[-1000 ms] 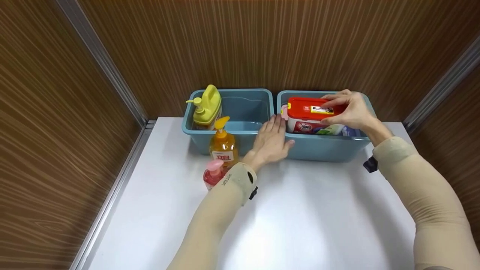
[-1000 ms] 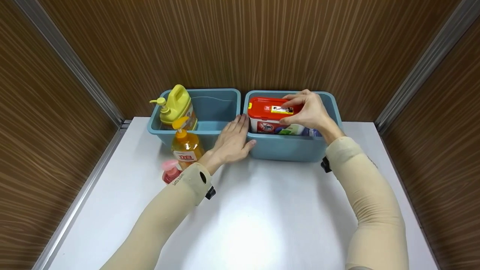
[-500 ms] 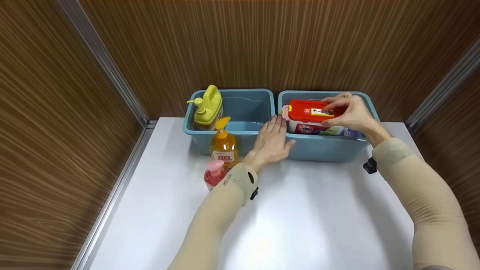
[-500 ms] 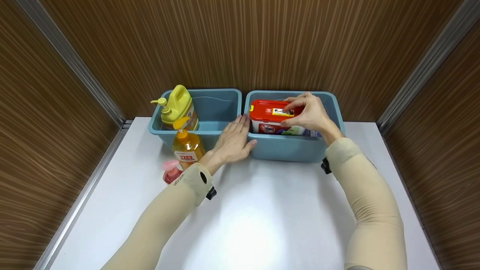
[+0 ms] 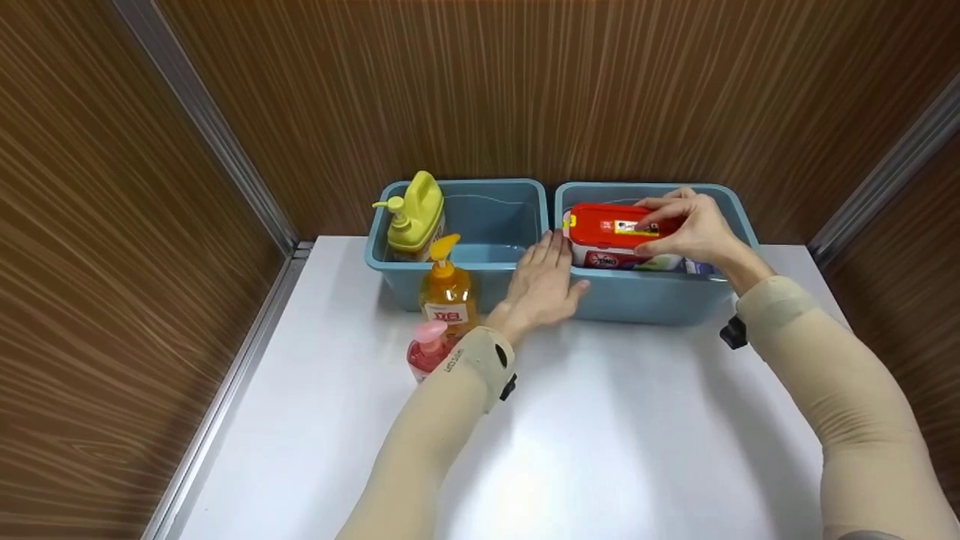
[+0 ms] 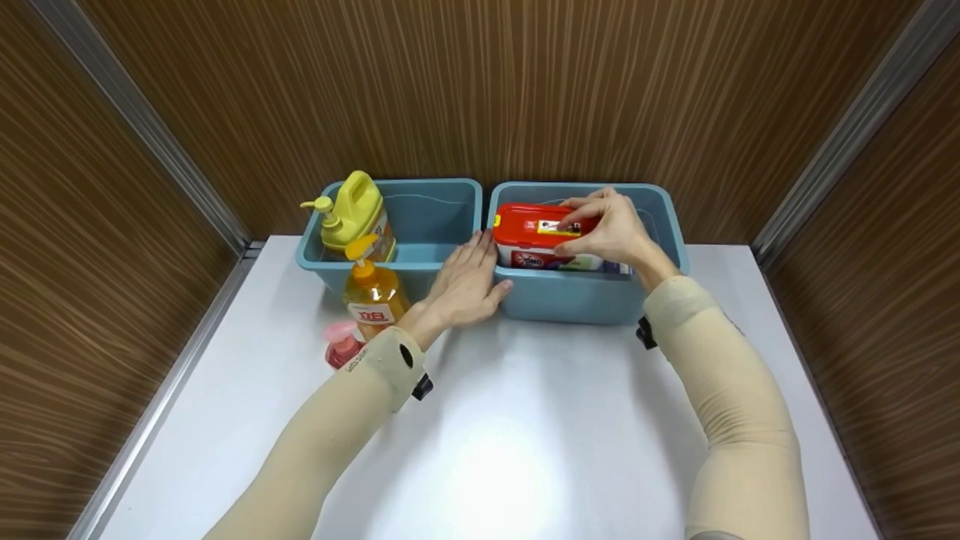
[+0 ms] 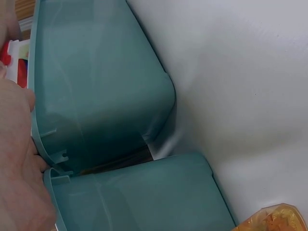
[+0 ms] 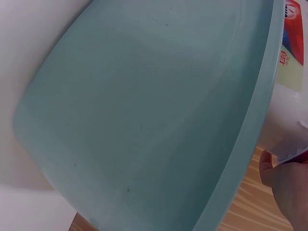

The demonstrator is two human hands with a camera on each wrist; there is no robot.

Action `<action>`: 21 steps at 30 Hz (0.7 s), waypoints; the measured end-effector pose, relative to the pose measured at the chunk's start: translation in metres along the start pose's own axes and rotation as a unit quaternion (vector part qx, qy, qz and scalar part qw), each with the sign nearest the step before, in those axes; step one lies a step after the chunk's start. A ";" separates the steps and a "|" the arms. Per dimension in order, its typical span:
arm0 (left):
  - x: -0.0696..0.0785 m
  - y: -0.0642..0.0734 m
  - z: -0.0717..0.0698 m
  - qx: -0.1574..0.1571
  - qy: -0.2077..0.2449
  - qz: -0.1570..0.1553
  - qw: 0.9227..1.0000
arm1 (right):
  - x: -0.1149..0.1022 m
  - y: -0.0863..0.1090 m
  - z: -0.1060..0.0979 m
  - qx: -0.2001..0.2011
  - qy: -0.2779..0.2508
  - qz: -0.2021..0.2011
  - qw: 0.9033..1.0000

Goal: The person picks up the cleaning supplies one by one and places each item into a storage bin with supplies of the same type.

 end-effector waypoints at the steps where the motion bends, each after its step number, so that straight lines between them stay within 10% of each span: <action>1: 0.000 0.000 0.000 0.000 0.000 0.001 1.000 | 0.001 0.000 0.001 0.001 0.001 0.000 1.000; 21: 0.001 0.001 0.000 0.002 0.002 0.005 1.000 | 0.006 0.008 -0.001 -0.020 0.035 0.007 0.999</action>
Point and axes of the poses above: each hand's wrist, its own y-axis away from the middle knuckle, its own z-axis out of the palm, x = y × z, the point moved 8 cm from there along -y, towards the middle knuckle, and after that the axes turned 1 degree about -x, right-handed, at the moved point
